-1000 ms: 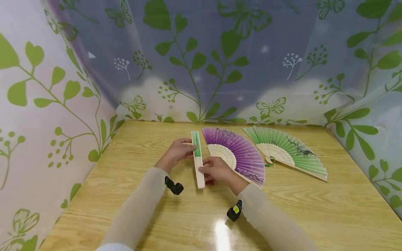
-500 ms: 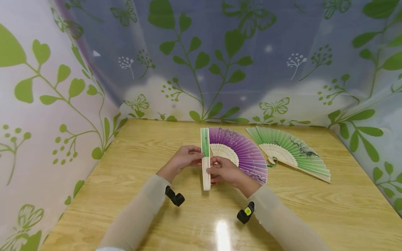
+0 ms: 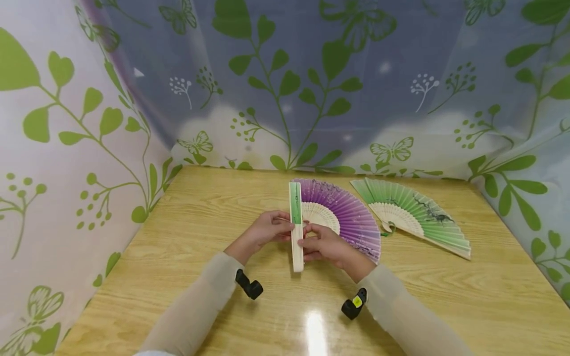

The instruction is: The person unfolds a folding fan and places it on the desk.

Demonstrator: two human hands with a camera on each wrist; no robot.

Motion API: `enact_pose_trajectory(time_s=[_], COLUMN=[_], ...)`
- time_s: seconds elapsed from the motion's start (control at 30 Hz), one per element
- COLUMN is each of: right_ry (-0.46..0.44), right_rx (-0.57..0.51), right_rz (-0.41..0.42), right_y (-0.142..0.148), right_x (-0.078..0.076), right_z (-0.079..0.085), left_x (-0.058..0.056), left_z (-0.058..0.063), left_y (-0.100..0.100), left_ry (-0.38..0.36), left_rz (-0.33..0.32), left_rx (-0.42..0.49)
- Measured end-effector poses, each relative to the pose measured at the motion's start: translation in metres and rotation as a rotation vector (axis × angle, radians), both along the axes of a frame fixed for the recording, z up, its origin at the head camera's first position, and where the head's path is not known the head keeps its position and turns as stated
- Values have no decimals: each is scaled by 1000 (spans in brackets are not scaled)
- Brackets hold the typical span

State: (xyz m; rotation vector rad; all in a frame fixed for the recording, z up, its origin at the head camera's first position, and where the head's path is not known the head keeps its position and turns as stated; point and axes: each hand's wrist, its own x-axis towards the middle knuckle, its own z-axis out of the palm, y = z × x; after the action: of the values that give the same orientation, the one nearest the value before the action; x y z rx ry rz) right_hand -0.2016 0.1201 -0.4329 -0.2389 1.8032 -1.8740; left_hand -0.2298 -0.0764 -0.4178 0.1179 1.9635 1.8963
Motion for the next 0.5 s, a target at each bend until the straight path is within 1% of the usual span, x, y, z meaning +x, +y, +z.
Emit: enact_pose_trajectory(time_s=[0.1, 0.2, 0.37, 0.5], right_ry=[4, 11, 19, 28], right_rx=[0, -11, -31, -43], right_rz=[-26, -43, -47, -84], right_y=[0, 1, 1, 2], right_x=[0, 0, 1, 0], right_z=[0, 1, 1, -1], left_x=[1, 3, 4, 6], left_z=[-2, -4, -7, -9], left_y=[2, 3, 5, 6], left_ry=[-13, -10, 2, 21], left_rz=[-19, -31, -9, -10], left_rx=[-8, -20, -41, -59])
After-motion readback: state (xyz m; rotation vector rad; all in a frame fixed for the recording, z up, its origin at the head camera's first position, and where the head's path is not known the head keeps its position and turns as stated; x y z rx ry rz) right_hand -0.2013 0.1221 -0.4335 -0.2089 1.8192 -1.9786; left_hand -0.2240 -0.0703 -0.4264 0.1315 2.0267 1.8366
